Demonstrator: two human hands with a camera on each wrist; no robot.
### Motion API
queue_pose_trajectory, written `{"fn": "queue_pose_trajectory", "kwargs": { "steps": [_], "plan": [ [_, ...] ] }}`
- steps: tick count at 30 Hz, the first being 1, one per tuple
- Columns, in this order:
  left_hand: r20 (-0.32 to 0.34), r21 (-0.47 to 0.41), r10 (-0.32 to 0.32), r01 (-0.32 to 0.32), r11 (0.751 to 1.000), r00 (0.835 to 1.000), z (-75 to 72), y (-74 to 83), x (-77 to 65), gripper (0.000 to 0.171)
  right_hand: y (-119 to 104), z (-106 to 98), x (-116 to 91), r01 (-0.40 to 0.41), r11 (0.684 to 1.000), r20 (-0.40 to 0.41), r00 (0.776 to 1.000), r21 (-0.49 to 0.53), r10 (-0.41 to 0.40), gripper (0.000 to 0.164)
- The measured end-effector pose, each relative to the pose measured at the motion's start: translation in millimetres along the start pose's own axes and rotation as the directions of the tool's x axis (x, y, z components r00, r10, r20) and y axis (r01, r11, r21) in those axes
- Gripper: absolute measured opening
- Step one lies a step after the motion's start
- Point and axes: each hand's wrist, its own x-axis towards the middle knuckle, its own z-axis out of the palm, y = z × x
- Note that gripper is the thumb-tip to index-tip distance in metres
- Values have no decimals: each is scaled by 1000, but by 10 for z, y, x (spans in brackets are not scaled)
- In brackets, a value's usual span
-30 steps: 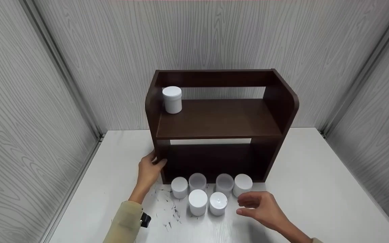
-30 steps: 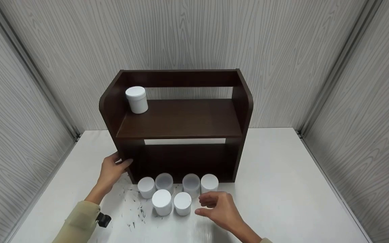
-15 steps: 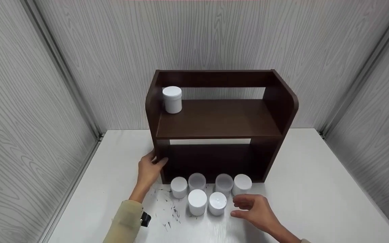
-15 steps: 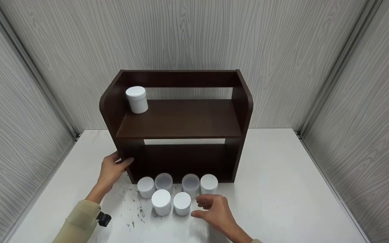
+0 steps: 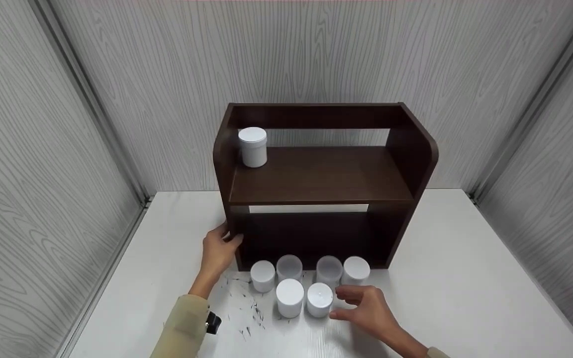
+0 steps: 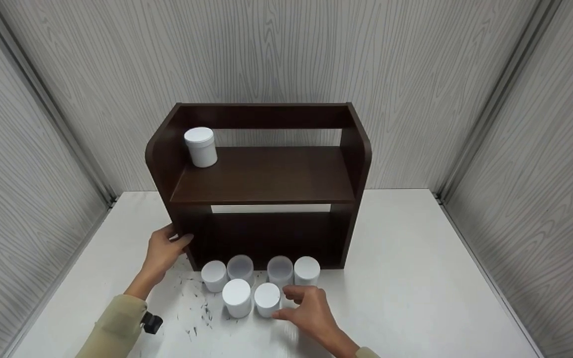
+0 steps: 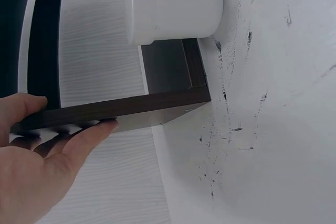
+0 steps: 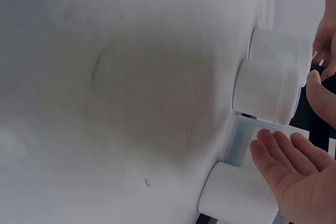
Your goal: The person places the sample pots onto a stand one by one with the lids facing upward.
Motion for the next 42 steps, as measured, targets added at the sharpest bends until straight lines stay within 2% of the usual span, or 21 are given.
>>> {"fn": "queue_pose_trajectory", "kwargs": {
  "steps": [10, 18, 28, 42],
  "plan": [
    [8, 19, -1, 1, 1000, 1000, 0, -3, -23, 56, 66, 73, 47, 36, 999, -1, 999, -4, -36, 51],
    [-8, 3, -6, 6, 1000, 1000, 6, -16, -37, 54, 78, 126, 71, 66, 997, 13, 998, 35, -66, 50],
    [4, -24, -15, 16, 1000, 1000, 19, -28, -41, 57, 82, 170, 126, 25, 1000, 21, 999, -8, -25, 60],
    [5, -25, -4, 5, 1000, 1000, 11, -15, -30, 54, 77, 174, 138, 39, 999, 45, 998, 3, -39, 52]
  ]
}}
